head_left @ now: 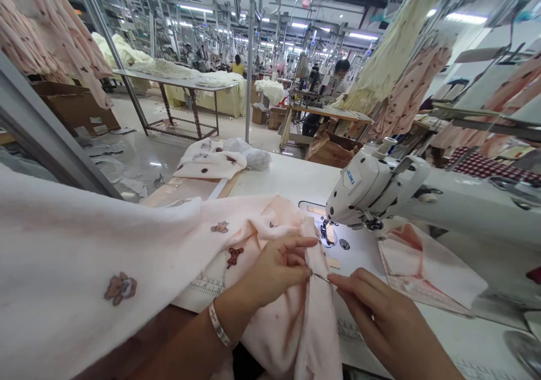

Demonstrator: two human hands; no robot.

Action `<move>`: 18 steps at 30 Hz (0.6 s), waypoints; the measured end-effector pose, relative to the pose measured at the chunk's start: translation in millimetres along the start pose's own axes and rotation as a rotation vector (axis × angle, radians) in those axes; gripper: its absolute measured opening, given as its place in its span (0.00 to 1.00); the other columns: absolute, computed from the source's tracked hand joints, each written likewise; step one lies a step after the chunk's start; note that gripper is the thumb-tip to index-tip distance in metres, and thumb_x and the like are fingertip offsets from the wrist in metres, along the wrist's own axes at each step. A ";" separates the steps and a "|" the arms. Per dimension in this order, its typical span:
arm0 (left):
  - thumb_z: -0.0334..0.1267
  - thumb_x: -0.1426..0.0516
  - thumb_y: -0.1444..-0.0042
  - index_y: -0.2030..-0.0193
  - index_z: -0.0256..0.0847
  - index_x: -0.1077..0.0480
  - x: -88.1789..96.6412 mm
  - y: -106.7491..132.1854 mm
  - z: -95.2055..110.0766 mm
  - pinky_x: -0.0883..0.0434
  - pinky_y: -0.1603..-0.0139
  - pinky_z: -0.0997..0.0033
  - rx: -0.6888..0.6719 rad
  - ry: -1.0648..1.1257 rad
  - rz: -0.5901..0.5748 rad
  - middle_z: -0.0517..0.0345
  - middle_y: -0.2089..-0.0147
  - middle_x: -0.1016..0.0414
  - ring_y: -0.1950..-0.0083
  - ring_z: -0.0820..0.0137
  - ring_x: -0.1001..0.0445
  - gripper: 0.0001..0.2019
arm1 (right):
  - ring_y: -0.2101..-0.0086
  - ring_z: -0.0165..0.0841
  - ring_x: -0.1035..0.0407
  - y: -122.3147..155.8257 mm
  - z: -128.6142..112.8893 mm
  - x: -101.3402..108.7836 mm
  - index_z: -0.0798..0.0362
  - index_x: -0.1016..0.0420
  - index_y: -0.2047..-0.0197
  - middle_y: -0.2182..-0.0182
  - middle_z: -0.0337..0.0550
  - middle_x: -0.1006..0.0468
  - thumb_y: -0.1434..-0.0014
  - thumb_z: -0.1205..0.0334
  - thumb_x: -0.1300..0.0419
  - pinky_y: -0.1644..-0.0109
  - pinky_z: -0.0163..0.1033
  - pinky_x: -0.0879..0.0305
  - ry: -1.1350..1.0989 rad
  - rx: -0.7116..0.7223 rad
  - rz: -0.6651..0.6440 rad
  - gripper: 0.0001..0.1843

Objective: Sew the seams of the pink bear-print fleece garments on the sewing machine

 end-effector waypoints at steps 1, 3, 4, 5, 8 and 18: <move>0.28 0.38 0.61 0.51 0.37 0.29 -0.1 -0.7 -0.4 0.42 0.71 0.76 0.002 0.011 -0.005 0.63 0.74 0.35 0.74 0.78 0.37 0.25 | 0.72 0.28 0.31 -0.4 0.1 -1.1 0.47 0.34 0.51 0.70 0.38 0.30 0.36 0.64 0.53 0.70 0.31 0.35 -0.069 -0.023 0.016 0.12; 0.28 0.39 0.61 0.50 0.37 0.29 -1.3 -1.3 -3.1 0.43 0.72 0.77 0.026 0.019 -0.034 0.64 0.76 0.36 0.75 0.79 0.38 0.26 | 0.71 0.27 0.31 -1.8 -0.6 -4.8 0.47 0.34 0.55 0.70 0.37 0.29 0.36 0.63 0.52 0.70 0.31 0.36 -0.192 -0.090 0.054 0.09; 0.28 0.39 0.61 0.49 0.37 0.30 -2.5 -0.6 -5.1 0.43 0.73 0.77 0.046 0.017 -0.056 0.64 0.77 0.36 0.76 0.79 0.39 0.27 | 0.72 0.27 0.32 -2.5 -1.5 -7.1 0.47 0.34 0.57 0.70 0.37 0.29 0.37 0.63 0.51 0.70 0.31 0.36 -0.243 -0.127 0.071 0.07; 0.28 0.39 0.61 0.49 0.37 0.30 -4.3 1.1 -7.1 0.43 0.73 0.78 0.068 0.009 -0.081 0.64 0.76 0.36 0.76 0.79 0.39 0.27 | 0.72 0.28 0.32 -3.0 -3.1 -9.2 0.48 0.34 0.59 0.71 0.36 0.28 0.37 0.62 0.51 0.69 0.31 0.37 -0.287 -0.161 0.085 0.06; 0.30 0.40 0.58 0.47 0.42 0.31 -10.9 12.9 -5.1 0.36 0.68 0.76 0.040 -0.139 -0.136 0.60 0.70 0.32 0.69 0.74 0.33 0.27 | 0.73 0.28 0.33 -2.2 -10.3 -12.0 0.50 0.35 0.64 0.72 0.36 0.28 0.39 0.63 0.51 0.69 0.32 0.38 -0.395 -0.216 0.097 0.05; 0.58 0.44 0.49 0.63 0.53 0.24 -53.1 31.8 44.3 0.62 0.34 0.49 -0.823 -1.252 -0.170 0.56 0.42 0.35 0.41 0.52 0.41 0.16 | 0.74 0.28 0.32 25.3 -10.0 -6.2 0.45 0.28 0.68 0.73 0.35 0.25 0.46 0.54 0.41 0.72 0.31 0.37 -0.687 -0.178 0.316 0.05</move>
Point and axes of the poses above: each hand's wrist, its own y-axis away from the middle knuckle, its own x-axis out of the back of the hand, z = x × y, the point moved 6 cm from there along -y, towards the middle knuckle
